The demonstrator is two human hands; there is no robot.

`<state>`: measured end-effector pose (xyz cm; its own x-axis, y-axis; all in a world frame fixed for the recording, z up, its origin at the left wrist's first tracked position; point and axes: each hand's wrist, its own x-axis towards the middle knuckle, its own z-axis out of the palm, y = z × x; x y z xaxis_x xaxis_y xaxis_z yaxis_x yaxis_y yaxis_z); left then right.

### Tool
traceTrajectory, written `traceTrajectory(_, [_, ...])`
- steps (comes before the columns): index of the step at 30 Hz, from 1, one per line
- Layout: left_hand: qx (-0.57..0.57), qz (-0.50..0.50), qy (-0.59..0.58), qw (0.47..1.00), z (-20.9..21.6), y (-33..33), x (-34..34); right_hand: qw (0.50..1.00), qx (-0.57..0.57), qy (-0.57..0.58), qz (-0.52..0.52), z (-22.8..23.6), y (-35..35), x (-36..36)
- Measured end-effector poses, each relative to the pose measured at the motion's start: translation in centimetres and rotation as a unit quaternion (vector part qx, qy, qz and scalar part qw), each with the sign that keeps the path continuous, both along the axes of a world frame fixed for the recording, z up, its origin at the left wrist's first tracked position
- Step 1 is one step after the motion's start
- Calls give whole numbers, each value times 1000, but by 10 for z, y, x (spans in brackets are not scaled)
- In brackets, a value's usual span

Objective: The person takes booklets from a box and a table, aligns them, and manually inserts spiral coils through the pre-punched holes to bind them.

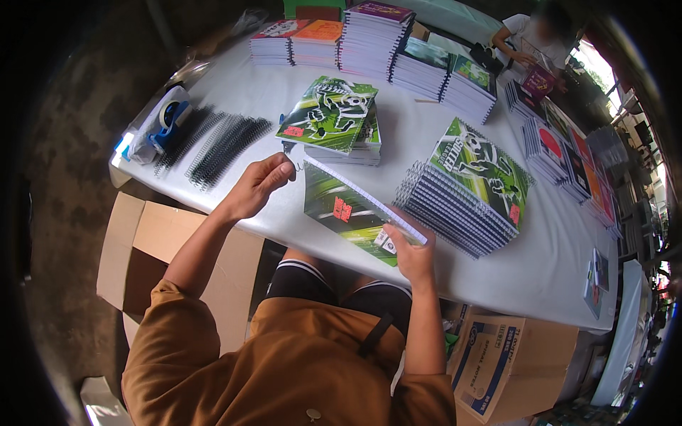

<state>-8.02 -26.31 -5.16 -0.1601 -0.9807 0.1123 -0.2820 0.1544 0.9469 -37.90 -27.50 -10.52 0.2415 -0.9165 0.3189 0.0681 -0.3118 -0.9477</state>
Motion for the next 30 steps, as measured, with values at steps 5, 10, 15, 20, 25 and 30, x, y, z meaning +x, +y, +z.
traceTrajectory(5, [-66, 54, -89, 992, 1, -4, -2, 999, -45, 20, 20, 4, 2, -2])
traceTrajectory(10, [9, 13, -56, 998, 8, -2, 0, 997, -61, 35, 25, 4, 3, -4])
traceTrajectory(15, [78, 31, -39, 996, 24, -4, -2, 995, -75, 27, 62, 6, 3, -5])
traceTrajectory(20, [180, -53, 39, 981, 36, -6, -1, 996, -64, 45, 52, 7, 6, -7])
traceTrajectory(25, [-11, -83, -45, 995, 32, -15, 11, 992, -68, 53, 88, 7, 4, -12])
traceTrajectory(30, [-231, -70, -346, 907, 50, -2, -5, 997, 34, -48, 44, 1, 14, -7])
